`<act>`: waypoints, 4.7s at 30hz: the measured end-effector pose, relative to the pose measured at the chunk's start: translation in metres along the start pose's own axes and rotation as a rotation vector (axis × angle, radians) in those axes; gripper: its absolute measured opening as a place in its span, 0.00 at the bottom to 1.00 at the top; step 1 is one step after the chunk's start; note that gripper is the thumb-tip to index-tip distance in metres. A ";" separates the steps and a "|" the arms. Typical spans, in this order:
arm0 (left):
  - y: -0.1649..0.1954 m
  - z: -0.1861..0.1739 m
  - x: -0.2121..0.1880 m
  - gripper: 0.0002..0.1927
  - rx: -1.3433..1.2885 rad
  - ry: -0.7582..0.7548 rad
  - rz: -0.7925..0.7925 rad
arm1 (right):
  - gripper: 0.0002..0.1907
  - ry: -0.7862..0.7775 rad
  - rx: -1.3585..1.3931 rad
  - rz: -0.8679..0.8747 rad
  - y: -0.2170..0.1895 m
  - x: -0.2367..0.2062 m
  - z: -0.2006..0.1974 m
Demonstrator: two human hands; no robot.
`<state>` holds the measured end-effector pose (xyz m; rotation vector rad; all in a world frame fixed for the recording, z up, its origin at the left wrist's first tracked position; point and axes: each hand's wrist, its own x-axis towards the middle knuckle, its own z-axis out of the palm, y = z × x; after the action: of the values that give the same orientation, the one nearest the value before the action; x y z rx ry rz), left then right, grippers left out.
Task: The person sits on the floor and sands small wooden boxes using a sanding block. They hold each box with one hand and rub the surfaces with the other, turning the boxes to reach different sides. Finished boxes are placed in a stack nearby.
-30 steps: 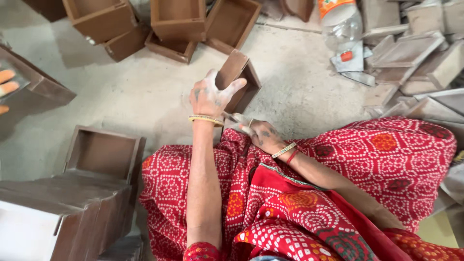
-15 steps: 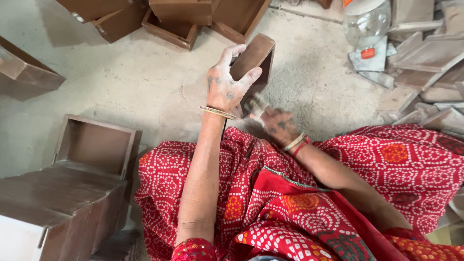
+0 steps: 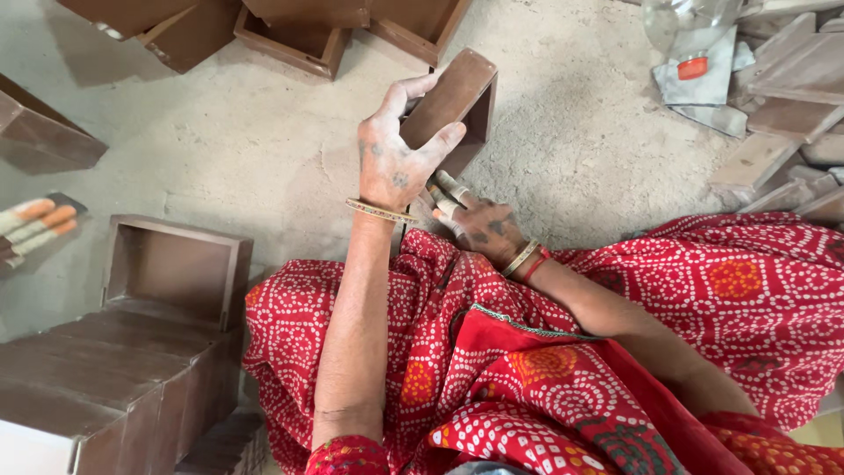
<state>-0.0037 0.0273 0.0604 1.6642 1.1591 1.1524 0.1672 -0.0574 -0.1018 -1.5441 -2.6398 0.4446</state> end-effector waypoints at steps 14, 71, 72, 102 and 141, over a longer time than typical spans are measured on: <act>0.002 0.000 -0.004 0.29 0.021 0.012 0.028 | 0.18 -0.044 -0.290 0.056 0.026 0.014 0.000; -0.038 0.004 -0.039 0.18 -0.144 -0.036 0.014 | 0.17 0.727 0.150 -0.191 -0.009 -0.073 -0.167; -0.041 0.006 -0.040 0.19 -0.201 -0.030 0.034 | 0.19 0.752 0.132 -0.199 -0.017 -0.067 -0.165; -0.089 0.024 -0.032 0.19 -0.101 -0.141 -0.062 | 0.43 0.570 -0.012 -0.064 -0.053 -0.061 -0.191; -0.075 0.068 -0.028 0.20 0.112 0.028 0.060 | 0.39 0.652 -0.021 0.171 -0.027 -0.072 -0.194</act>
<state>0.0384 0.0138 -0.0348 1.7841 1.2183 1.1701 0.2165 -0.0891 0.0985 -1.5803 -2.0305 -0.0823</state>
